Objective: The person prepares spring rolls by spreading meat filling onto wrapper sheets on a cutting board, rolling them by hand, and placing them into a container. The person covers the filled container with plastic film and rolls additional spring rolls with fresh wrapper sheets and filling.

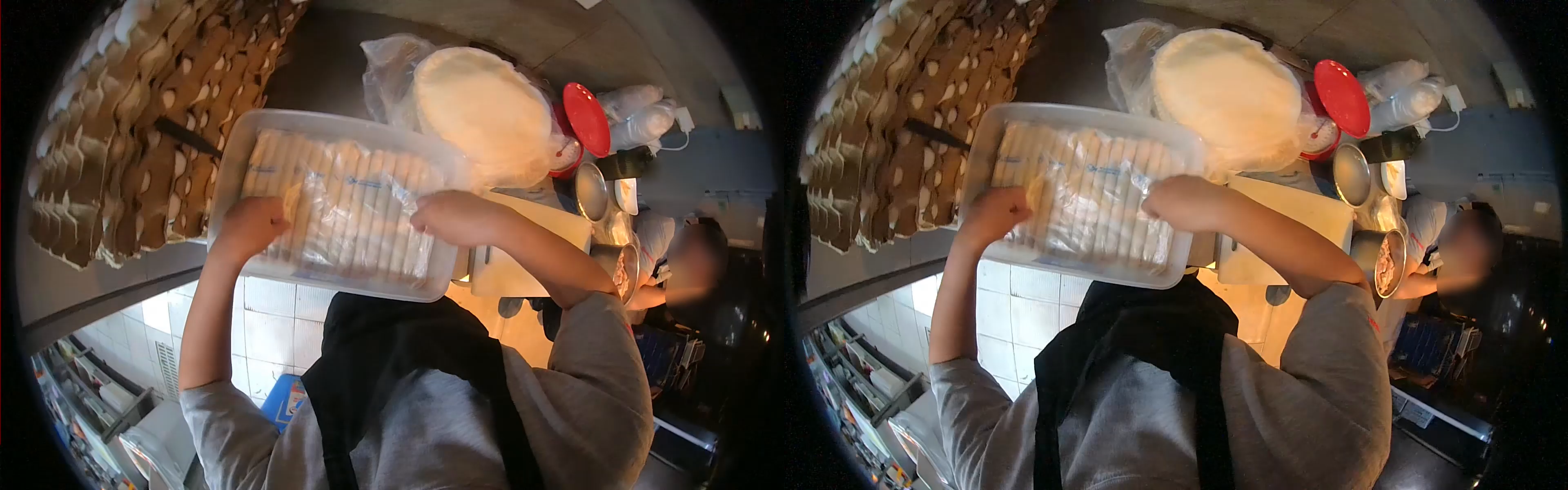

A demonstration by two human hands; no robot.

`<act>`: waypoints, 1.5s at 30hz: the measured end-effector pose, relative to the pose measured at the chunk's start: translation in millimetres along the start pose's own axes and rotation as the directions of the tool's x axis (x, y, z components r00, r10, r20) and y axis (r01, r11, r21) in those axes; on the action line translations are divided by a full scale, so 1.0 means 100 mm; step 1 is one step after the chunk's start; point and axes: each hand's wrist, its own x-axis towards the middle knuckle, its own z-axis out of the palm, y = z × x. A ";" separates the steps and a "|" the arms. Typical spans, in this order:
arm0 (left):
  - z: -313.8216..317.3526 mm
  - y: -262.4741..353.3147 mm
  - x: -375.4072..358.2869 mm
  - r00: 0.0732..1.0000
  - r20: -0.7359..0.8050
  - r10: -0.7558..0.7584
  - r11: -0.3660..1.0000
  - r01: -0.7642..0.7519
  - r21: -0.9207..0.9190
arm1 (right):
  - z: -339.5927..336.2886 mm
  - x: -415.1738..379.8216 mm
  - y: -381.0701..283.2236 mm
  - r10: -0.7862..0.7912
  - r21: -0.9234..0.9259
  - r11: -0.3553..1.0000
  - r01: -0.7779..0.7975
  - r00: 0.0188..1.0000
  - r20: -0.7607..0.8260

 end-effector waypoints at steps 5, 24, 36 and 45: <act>0.12 -0.27 0.16 0.923 -0.360 0.137 0.967 -0.045 0.252 | 0.12 0.23 0.23 0.124 -0.239 0.962 -0.132 0.991 -0.047; -0.19 1.28 0.21 0.963 -0.258 0.075 0.899 -0.177 -0.400 | -0.08 -0.22 1.53 0.122 0.172 0.982 0.074 0.442 -0.888; 0.53 2.48 1.35 0.885 -0.462 0.059 0.692 -0.370 -0.620 | 0.21 -0.24 1.41 -0.089 -0.120 0.992 -0.041 0.449 -0.889; 1.12 2.81 1.35 0.802 -0.446 -0.397 0.380 -0.299 -0.876 | 0.12 -0.37 1.44 -0.074 -0.086 0.996 -0.004 0.468 -0.881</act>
